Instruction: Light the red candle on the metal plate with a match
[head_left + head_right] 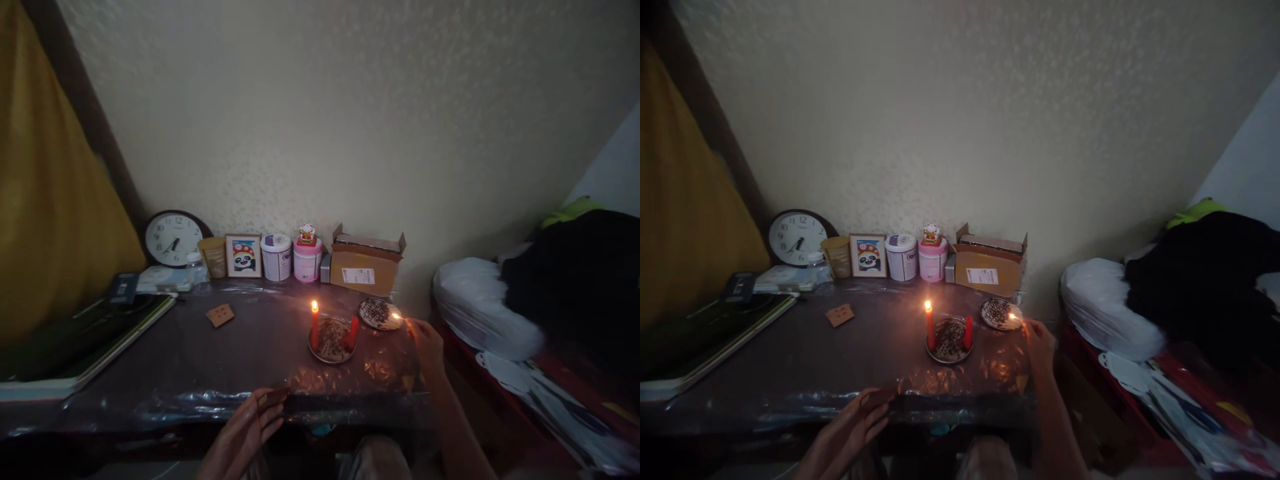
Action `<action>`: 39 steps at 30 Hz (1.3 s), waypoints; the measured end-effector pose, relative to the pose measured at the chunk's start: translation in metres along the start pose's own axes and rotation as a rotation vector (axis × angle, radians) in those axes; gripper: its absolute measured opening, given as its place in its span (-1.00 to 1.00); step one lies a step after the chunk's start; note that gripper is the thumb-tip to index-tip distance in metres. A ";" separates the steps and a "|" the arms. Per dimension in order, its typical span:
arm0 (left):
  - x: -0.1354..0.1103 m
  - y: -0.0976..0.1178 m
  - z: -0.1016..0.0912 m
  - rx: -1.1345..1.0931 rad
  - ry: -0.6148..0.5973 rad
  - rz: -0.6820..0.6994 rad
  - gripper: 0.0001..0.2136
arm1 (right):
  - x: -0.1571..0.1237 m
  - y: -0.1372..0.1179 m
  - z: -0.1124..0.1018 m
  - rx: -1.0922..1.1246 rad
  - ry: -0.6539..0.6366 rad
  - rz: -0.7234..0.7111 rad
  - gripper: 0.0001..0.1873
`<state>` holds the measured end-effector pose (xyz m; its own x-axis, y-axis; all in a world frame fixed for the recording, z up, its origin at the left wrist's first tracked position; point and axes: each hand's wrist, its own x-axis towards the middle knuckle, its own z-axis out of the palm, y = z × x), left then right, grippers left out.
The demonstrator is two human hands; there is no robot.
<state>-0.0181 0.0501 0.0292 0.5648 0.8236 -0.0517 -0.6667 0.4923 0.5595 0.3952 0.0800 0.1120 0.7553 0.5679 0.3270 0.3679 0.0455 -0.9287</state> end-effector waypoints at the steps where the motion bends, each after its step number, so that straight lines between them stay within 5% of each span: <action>1: 0.000 0.000 -0.001 -0.004 0.002 -0.004 -0.78 | 0.002 0.002 0.001 -0.018 0.001 -0.002 -0.69; 17: 0.003 0.000 0.001 0.072 0.082 -0.039 -0.79 | 0.023 0.020 0.024 -0.183 0.061 -0.074 -0.64; 23: 0.005 0.000 -0.001 0.055 0.035 -0.034 -0.78 | -0.016 -0.010 0.005 -0.114 0.068 -0.082 -0.57; 25: 0.005 -0.001 -0.001 0.043 0.017 -0.039 -0.77 | -0.049 -0.029 0.007 -0.083 0.022 -0.070 -0.61; 31: 0.002 0.000 0.008 0.077 -0.001 -0.042 -0.73 | -0.153 -0.078 0.046 0.046 -0.639 -0.267 -0.81; 34: 0.000 -0.001 0.009 0.104 -0.003 -0.029 -0.72 | -0.183 -0.085 0.069 0.052 -0.785 -0.387 -0.82; 39: -0.002 -0.004 0.004 0.109 0.000 -0.014 -0.73 | -0.204 -0.076 0.085 0.087 -0.809 -0.424 -0.88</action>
<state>-0.0146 0.0459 0.0302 0.5733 0.8171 -0.0602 -0.6021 0.4700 0.6454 0.1673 0.0304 0.1012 -0.0560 0.8904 0.4517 0.4607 0.4245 -0.7795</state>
